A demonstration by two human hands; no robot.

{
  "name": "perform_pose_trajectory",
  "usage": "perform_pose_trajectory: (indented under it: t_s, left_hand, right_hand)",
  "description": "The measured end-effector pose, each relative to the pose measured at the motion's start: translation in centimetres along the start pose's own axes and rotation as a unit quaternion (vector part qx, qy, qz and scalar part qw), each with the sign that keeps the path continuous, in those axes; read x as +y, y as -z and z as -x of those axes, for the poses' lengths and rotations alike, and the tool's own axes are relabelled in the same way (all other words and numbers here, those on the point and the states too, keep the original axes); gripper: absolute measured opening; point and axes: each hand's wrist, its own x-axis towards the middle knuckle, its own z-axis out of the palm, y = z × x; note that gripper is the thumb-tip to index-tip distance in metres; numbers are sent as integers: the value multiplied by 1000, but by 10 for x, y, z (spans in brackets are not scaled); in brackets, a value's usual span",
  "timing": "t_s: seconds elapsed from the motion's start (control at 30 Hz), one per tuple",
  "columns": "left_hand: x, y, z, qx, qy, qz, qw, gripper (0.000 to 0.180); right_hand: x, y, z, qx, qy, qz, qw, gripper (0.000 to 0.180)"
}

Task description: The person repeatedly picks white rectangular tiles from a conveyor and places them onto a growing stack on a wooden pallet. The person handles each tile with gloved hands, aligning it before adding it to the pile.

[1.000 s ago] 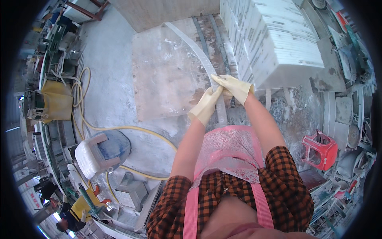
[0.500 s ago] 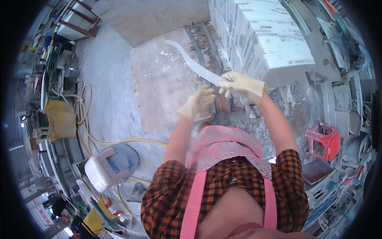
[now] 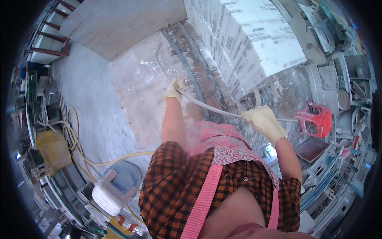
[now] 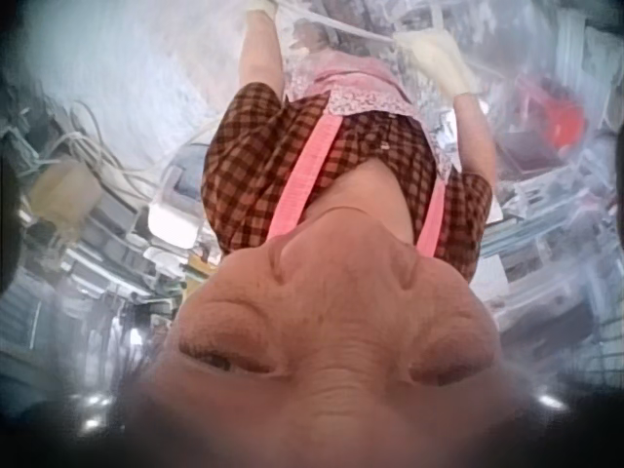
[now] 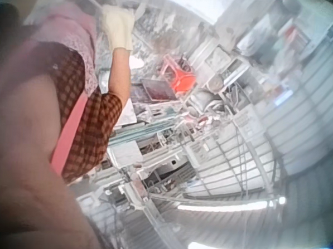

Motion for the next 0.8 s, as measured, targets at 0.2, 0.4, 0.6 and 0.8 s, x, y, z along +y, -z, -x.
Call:
perform_pose_trajectory:
  t_s: [0.2,0.4,0.6,0.8]
  left_hand:
    - [23,-48,24,-107,-153,-39,982,19]
    - [22,-136,83,-153,-183,-88,967,19]
    - [-12,-180,70,-181,-130,-115,968,19]
    - [-46,-175,44,-197,-99,-135,966,23]
  right_hand:
    - [22,-38,28,94,-173,-209,958,19]
    - [50,-96,42,79,-285,-357,886,28]
    - [66,-113,50,106,-401,-417,809,28]
    - [77,-125,59,111,-405,-303,855,29]
